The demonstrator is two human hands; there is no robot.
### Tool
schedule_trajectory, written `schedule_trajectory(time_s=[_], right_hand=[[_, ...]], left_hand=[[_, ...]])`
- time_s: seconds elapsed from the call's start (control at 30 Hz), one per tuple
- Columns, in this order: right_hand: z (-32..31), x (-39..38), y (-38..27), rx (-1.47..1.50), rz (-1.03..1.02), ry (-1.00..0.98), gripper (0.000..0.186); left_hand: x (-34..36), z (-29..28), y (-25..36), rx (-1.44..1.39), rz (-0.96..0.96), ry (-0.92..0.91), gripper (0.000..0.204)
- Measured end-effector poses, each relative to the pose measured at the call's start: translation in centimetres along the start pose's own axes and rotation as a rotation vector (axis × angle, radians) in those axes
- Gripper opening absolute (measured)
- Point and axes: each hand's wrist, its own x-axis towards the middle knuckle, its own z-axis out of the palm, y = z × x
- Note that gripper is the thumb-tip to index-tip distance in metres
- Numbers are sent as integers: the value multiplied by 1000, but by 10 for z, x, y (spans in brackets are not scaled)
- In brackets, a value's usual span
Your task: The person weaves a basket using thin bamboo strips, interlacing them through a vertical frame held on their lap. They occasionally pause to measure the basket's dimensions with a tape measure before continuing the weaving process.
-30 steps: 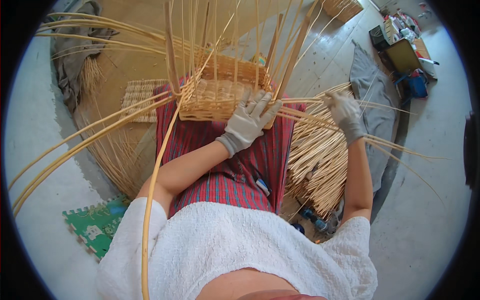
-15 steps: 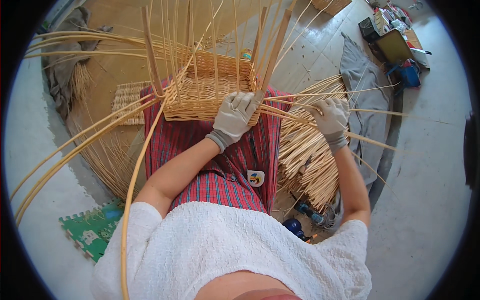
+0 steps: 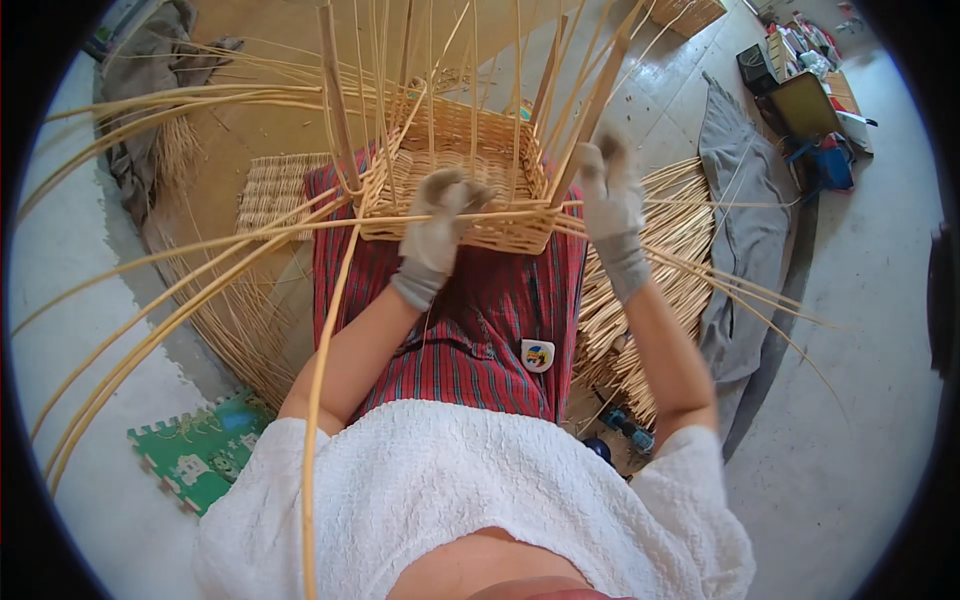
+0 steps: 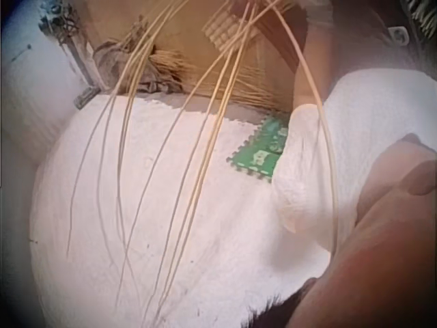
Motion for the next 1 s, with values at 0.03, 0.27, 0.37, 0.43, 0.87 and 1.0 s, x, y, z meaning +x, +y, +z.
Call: schedule_trajectory(time_s=[0.03,0.27,0.37,0.43,0.87,1.0], right_hand=[[-1,-7,22,-171,66,-120,56],[3,-17,43,-650,267,-275,59],[20,-25,56,-704,279,-100,51],[32,-26,71,-834,232,90,47],[33,-25,80,-664,323,150,37],[70,-53,57,29,-290,395,37]], left_hand=[[3,-20,2,38,3,-26,26],[35,-1,31,441,81,-104,26],[58,65,43,619,266,-188,31],[86,98,21,972,553,-226,30],[5,30,-5,919,673,-607,36],[-42,-107,64,1540,549,-177,44]])
